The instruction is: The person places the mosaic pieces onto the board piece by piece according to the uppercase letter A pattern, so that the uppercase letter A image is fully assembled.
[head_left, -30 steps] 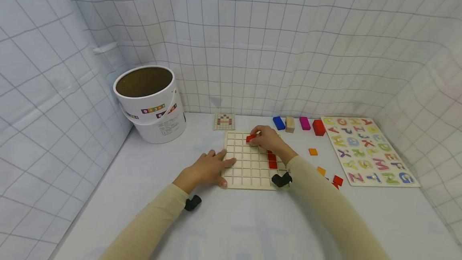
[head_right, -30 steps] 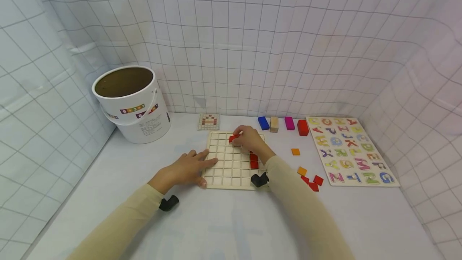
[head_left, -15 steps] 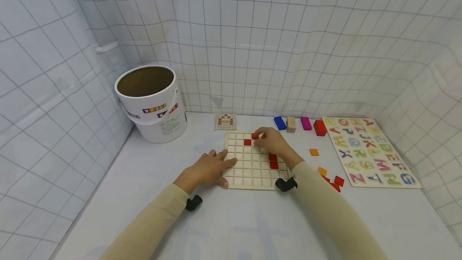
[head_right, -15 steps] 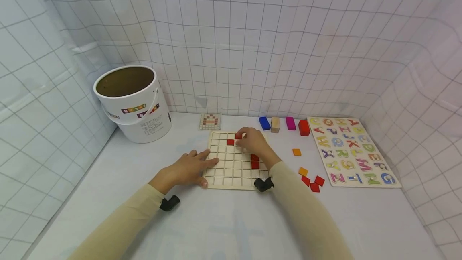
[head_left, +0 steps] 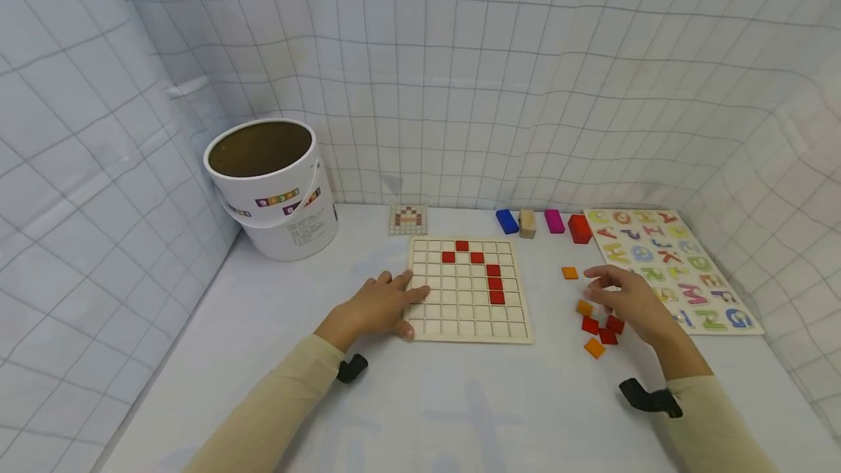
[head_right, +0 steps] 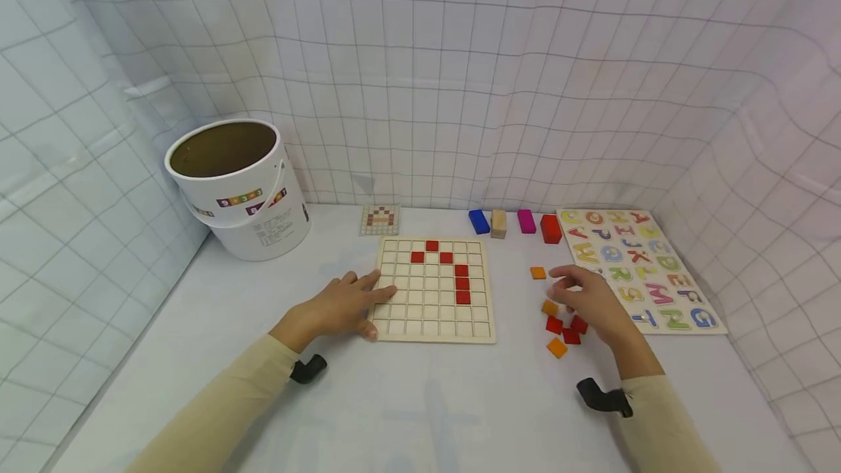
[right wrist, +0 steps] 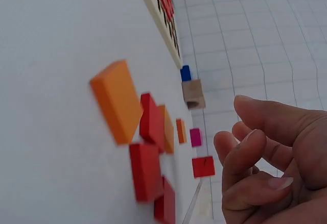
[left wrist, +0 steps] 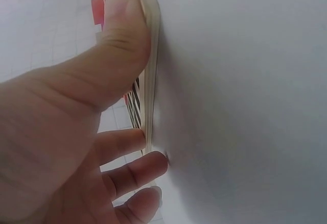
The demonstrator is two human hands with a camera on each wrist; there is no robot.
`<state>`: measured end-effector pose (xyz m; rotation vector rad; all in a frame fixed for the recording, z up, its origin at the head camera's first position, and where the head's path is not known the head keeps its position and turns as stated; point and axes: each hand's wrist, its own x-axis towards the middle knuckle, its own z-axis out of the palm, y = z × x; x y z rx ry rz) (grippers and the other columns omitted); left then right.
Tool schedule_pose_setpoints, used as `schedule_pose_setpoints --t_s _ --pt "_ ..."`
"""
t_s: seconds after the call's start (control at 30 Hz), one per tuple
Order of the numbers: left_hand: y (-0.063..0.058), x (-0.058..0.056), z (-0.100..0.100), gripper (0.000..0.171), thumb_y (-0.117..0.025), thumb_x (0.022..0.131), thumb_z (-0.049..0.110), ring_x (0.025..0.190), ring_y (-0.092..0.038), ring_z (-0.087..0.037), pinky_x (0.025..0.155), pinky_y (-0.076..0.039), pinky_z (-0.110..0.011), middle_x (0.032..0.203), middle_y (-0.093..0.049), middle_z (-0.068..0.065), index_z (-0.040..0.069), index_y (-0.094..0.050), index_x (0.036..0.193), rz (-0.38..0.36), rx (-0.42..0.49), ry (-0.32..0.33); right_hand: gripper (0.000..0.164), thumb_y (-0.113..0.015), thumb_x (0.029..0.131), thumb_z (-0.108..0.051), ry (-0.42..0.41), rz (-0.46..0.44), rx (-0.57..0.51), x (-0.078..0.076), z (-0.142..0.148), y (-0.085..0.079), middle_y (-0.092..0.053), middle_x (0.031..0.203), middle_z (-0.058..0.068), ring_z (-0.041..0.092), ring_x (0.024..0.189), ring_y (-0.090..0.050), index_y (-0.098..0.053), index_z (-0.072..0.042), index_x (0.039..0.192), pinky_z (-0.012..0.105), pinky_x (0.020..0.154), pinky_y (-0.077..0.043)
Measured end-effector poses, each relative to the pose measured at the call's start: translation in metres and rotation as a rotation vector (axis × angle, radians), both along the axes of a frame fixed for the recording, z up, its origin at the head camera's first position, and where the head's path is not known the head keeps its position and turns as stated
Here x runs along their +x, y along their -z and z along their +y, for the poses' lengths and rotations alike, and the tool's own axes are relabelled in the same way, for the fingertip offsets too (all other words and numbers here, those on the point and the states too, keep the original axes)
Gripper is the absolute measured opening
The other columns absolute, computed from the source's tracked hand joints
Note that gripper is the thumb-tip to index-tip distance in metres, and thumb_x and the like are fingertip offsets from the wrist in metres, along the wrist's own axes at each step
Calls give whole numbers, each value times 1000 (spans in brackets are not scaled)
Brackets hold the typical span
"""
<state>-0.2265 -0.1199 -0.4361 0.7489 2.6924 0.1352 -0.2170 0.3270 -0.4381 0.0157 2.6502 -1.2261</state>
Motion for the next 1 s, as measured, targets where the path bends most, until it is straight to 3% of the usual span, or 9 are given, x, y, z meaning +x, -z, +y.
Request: schedule_pose_setpoints --t_s 0.17,0.37,0.63,0.83,1.0 --pt "0 2 -1 89 -77 80 49 138 -38 -42 109 -34 -59 166 -27 -18 26 -40 158 -1 21 5 57 -69 98 -36 14 -25 68 20 28 7 -59 117 14 25 92 -57 -54 -4 141 30 68 -51" --pt "0 1 -2 90 -77 80 49 138 -39 -41 110 -34 -58 166 -28 -18 28 -40 158 13 25 9 55 -72 96 -32 -4 -13 118 32 43 15 -62 111 12 24 94 -56 -57 0 137 29 71 -52" --pt "3 0 -1 91 -77 79 51 138 -39 -39 110 -34 -58 166 -27 -17 29 -39 159 10 20 5 44 -72 93 -20 -19 -16 184 35 38 18 -64 105 10 26 94 -54 -63 1 131 30 72 -50" --pt "2 1 -2 90 -77 79 51 137 -40 -41 110 -35 -58 165 -28 -17 28 -40 158 19 19 7 38 -74 94 -22 -23 -25 201 35 33 14 -64 101 9 27 95 -54 -66 1 123 33 75 -49" --pt "2 1 -2 90 -77 80 50 137 -39 -40 110 -35 -57 166 -27 -17 28 -40 158 14 16 6 33 -75 93 -23 -7 -15 185 36 32 18 -59 95 8 26 92 -53 -64 -4 118 31 71 -47"
